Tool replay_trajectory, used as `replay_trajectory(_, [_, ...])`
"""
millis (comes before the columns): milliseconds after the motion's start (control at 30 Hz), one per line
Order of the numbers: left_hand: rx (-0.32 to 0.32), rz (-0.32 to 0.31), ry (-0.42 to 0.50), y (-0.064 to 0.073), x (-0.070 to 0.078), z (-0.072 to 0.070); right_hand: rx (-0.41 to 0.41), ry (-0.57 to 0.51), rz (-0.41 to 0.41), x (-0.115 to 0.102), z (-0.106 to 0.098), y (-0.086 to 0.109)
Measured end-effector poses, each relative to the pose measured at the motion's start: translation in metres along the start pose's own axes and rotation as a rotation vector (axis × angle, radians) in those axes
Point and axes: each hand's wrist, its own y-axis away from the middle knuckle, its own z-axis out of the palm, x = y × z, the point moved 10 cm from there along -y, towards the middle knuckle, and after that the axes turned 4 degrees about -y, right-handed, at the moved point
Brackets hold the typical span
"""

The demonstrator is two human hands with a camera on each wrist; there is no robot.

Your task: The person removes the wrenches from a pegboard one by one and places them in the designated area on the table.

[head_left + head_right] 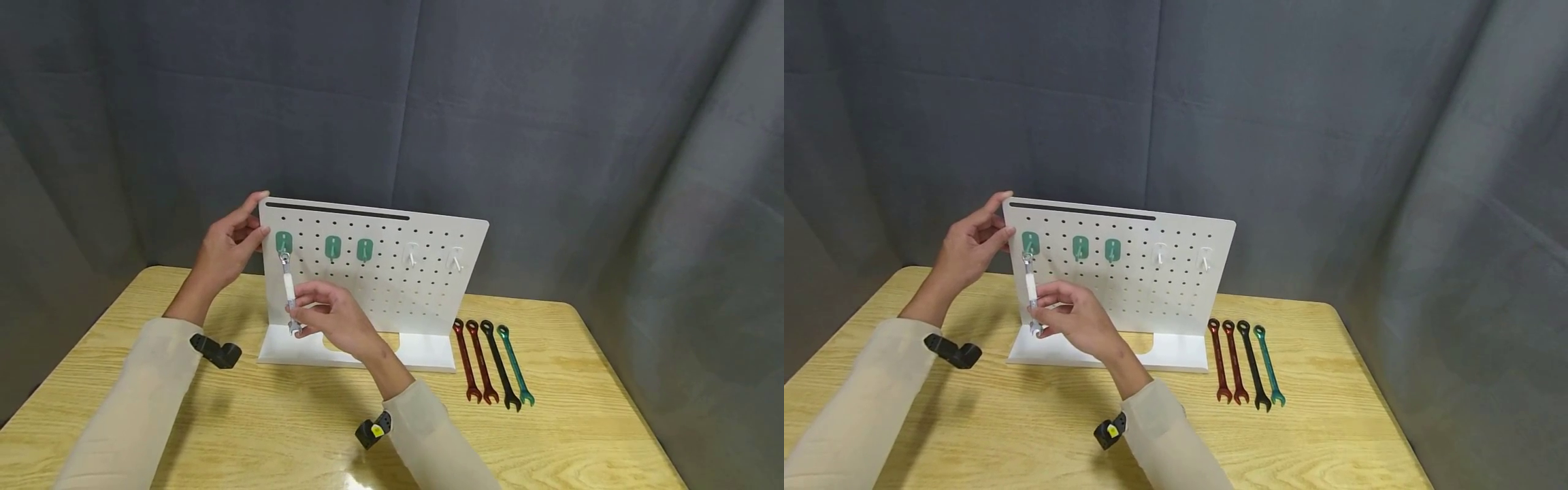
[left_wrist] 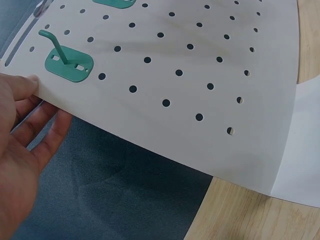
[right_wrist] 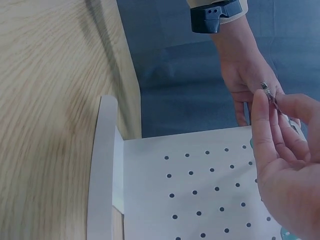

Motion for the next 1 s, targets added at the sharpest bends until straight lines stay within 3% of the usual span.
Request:
replay_trajectory(433, [0.011, -0.005, 0.023, 0.002, -0.004, -0.005, -0.006, 0.019, 0.019, 0.007, -0.008, 0.029])
replay_trajectory(833, [0.013, -0.002, 0.024, 0.002, -0.007, -0.003, 0.009, 0.119, 0.032, 0.003, -0.031, 0.052])
replay_trajectory(1000, [0.016, -0.001, 0.021, 0.002, -0.007, -0.005, 0.034, 0.096, 0.064, 0.007, -0.046, 0.064])
